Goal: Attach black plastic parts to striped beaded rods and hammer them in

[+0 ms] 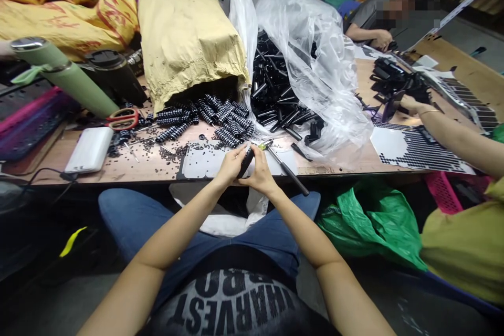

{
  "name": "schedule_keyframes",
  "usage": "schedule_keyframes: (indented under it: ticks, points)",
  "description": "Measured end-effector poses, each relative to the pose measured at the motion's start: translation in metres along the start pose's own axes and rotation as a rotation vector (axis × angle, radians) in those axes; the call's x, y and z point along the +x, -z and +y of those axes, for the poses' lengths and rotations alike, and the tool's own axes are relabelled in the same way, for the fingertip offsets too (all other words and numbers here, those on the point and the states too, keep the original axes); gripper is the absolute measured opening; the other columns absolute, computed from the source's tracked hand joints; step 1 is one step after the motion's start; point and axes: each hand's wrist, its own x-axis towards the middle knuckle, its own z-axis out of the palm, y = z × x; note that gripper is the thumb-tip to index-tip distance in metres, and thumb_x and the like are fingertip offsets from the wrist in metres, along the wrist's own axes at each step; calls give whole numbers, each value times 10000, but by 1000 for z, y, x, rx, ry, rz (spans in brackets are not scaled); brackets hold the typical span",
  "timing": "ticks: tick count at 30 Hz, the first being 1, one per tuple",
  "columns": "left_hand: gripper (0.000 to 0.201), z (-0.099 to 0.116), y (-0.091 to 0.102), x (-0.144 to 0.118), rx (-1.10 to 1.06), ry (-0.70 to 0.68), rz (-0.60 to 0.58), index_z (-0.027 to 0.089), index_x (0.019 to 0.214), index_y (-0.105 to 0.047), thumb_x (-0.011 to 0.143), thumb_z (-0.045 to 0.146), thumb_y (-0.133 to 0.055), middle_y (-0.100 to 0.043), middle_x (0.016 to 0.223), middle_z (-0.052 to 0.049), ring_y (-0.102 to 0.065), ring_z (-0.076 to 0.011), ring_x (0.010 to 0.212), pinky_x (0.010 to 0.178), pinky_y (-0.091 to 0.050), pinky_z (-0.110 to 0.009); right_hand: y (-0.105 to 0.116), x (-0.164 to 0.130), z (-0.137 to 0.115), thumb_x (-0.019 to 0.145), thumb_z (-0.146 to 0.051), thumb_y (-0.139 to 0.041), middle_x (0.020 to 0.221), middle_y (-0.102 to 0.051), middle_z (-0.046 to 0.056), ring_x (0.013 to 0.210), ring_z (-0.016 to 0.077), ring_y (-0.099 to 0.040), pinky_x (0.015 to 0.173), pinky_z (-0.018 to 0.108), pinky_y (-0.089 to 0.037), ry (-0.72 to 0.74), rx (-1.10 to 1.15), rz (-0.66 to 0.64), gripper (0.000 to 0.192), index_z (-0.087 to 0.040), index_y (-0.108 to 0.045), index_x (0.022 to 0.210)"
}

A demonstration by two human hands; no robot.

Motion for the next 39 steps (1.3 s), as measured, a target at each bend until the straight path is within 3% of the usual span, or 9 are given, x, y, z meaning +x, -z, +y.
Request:
schedule_keyframes:
  ticks: [4, 9, 13, 18, 22, 27, 30, 37, 39]
  points:
    - [393, -27, -4, 0, 615, -398, 20, 108, 1210, -638, 830, 172, -560, -605, 1027, -143, -558, -237, 999, 930, -463, -399, -19, -4, 17, 764, -188, -573, 1403, -391, 249, 1361, 319, -330, 1126, 542, -305, -91, -120, 38, 731, -54, -290, 1424]
    - [432, -47, -3, 0, 906, -544, -90, 119, 1318, -544, 920, 171, -387, -586, 1022, -144, -563, -226, 930, 861, -483, -382, -25, -7, 17, 808, -162, -487, 1422, -387, 260, 1363, 319, -325, 1118, 553, -297, -186, -195, -4, 681, -36, -275, 1444]
    - [435, -53, 9, 2, 1108, -648, -158, 124, 1326, -522, 918, 140, -374, -585, 1102, -173, -570, -237, 963, 844, -482, -387, 2, -15, 20, 763, -314, -641, 1473, -316, 238, 1390, 340, -272, 1108, 547, -298, -130, -273, -104, 812, -85, -274, 1451]
    - [400, -49, 33, 7, 1252, -752, -242, 100, 1316, -511, 946, 182, -381, -622, 1090, -183, -586, -248, 968, 830, -462, -386, 59, -31, 42, 883, -319, -543, 1168, -566, 236, 1160, 352, -496, 951, 520, -404, -450, -671, 60, 336, -97, -576, 1132]
    - [413, -43, 49, 9, 1257, -804, -271, 168, 1311, -539, 941, 144, -359, -636, 1155, -161, -580, -255, 1026, 884, -405, -430, 81, -40, 35, 961, -361, -414, 904, -653, 160, 879, 271, -617, 777, 364, -450, -554, -637, -23, 289, -134, -592, 956]
    - [477, -41, 54, 11, 1260, -782, -261, 221, 1353, -512, 907, 110, -385, -625, 1225, -143, -542, -274, 1132, 964, -339, -496, 67, -57, 4, 1008, -386, -236, 770, -649, 59, 663, 191, -613, 633, 267, -390, -441, -392, 77, 369, -188, -547, 985]
    - [488, -42, 48, 9, 1299, -740, -239, 226, 1352, -512, 909, 98, -354, -638, 1215, -138, -546, -279, 1143, 1002, -310, -524, 57, -63, -4, 998, -357, -291, 710, -637, 50, 591, 189, -597, 576, 258, -342, -502, -459, -99, 310, -186, -540, 927]
    - [722, -46, 8, -12, 1381, -655, -169, -53, 1425, -316, 906, 436, -427, -319, 1478, -298, -227, -373, 1417, 1139, -146, -538, 59, -48, -46, 1004, -425, -193, 711, -634, 41, 610, 180, -608, 600, 254, -396, -336, -264, 87, 392, -208, -519, 977]
    - [794, -51, 4, -14, 1367, -643, -176, -73, 1440, -256, 883, 469, -423, -272, 1492, -313, -169, -384, 1433, 1139, -149, -542, 46, -43, -56, 1002, -412, -207, 759, -651, 58, 627, 181, -619, 606, 254, -410, -303, -277, 21, 376, -207, -522, 990]
